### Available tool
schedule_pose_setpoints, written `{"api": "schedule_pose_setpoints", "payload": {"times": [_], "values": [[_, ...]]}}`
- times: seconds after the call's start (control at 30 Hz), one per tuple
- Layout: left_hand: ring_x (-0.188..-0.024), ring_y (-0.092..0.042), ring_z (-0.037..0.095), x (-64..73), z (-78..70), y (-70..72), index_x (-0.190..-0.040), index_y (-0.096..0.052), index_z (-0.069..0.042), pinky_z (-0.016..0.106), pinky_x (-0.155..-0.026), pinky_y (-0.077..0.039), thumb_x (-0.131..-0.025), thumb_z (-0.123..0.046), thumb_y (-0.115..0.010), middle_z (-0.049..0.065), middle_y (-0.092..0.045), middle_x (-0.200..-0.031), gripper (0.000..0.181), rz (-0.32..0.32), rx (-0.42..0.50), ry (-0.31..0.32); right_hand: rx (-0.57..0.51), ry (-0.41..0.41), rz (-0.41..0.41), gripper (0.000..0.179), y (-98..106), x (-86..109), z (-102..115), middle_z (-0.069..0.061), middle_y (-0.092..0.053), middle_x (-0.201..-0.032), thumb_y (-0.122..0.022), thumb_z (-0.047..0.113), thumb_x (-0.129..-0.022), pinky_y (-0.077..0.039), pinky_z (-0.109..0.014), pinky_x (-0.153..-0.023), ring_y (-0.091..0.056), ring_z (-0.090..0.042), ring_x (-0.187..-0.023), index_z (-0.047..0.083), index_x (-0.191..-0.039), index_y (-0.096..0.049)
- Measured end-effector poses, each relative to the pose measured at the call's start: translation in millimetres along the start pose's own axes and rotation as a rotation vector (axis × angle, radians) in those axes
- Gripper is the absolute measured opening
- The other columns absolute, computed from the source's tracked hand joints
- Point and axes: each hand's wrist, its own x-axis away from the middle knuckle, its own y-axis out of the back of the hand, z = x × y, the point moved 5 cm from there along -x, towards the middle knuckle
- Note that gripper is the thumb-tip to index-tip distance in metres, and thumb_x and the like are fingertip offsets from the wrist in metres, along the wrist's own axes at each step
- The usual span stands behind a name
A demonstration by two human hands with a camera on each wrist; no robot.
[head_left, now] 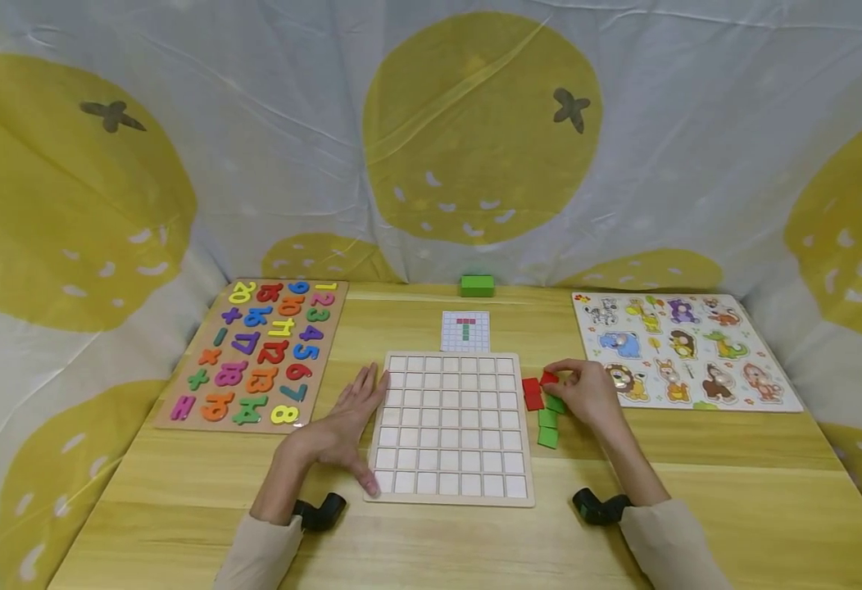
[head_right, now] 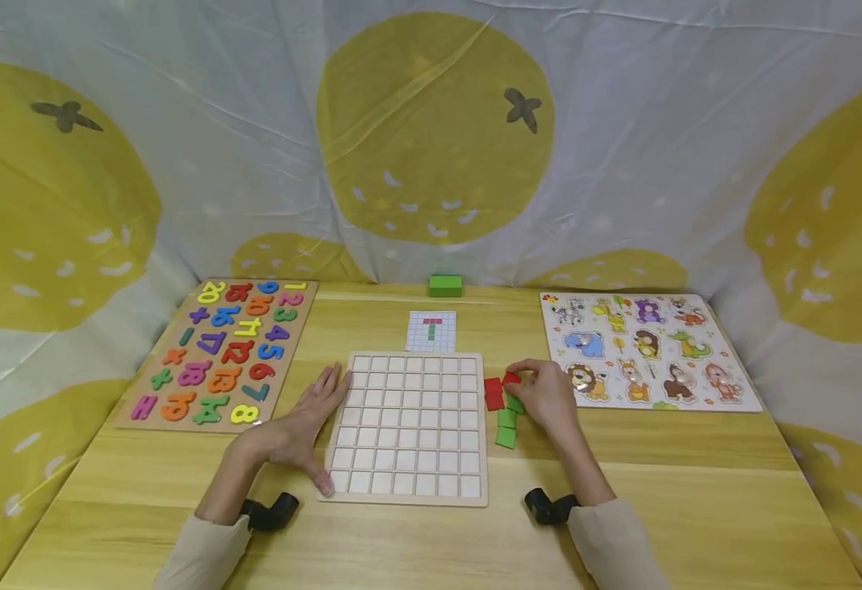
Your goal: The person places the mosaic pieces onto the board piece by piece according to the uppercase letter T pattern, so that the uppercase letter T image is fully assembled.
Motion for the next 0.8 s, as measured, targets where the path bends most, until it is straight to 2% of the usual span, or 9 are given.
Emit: {"api": "schedule_pose_setpoints", "payload": {"times": [0.2, 0.5, 0.67, 0.8], "values": [[-0.159, 0.02, 0.041, -0.4, -1.2, -0.5, -0.166, 0.006, -0.006, 0.06, -0.131, 0.002, -0.049, -0.038, -0.104, 0.021, 0.024, -0.17, 0.164, 0.002, -0.005, -0.007, -0.006, -0.026, 0.023, 0.033, 1.6, -1.7, -1.9, 0.0, -0.05, -0.061, -0.079, 0.011, -0.09, -0.033, -0.025, -0.052, -0.045, -0.014, -0.056, -0.001, -0.121, -0.073], [-0.159, 0.019, 0.042, 0.4, -1.0, 0.0, -0.165, 0.006, -0.004, 0.06, -0.131, 0.003, -0.05, -0.036, -0.105, 0.023, 0.024, -0.17, 0.163, -0.007, 0.007, -0.018, -0.017, -0.101, 0.043, 0.031, 3.8, -0.7, -5.9, -0.001, -0.054, -0.066, -0.079, 0.011, -0.089, -0.036, -0.026, -0.054, -0.047, -0.014, -0.058, -0.004, -0.115, -0.07], [-0.159, 0.019, 0.042, 1.2, -1.1, 0.4, -0.165, 0.006, -0.004, 0.061, -0.13, 0.003, -0.05, -0.036, -0.105, 0.023, 0.023, -0.17, 0.163, -0.01, 0.014, -0.022, 0.036, -0.057, 0.076, 0.03, 2.4, -2.4, -4.0, -0.003, -0.055, -0.068, -0.076, 0.012, -0.093, -0.038, -0.027, -0.056, -0.047, -0.015, -0.06, -0.005, -0.116, -0.068], [-0.159, 0.02, 0.042, 1.6, -1.0, 0.4, -0.165, 0.007, -0.004, 0.061, -0.13, 0.003, -0.051, -0.037, -0.104, 0.022, 0.024, -0.17, 0.163, -0.006, 0.012, -0.023, 0.074, 0.011, 0.063, 0.03, 1.0, -3.9, 1.5, -0.003, -0.053, -0.067, -0.074, 0.013, -0.095, -0.038, -0.027, -0.056, -0.047, -0.015, -0.059, -0.005, -0.118, -0.066]]}}
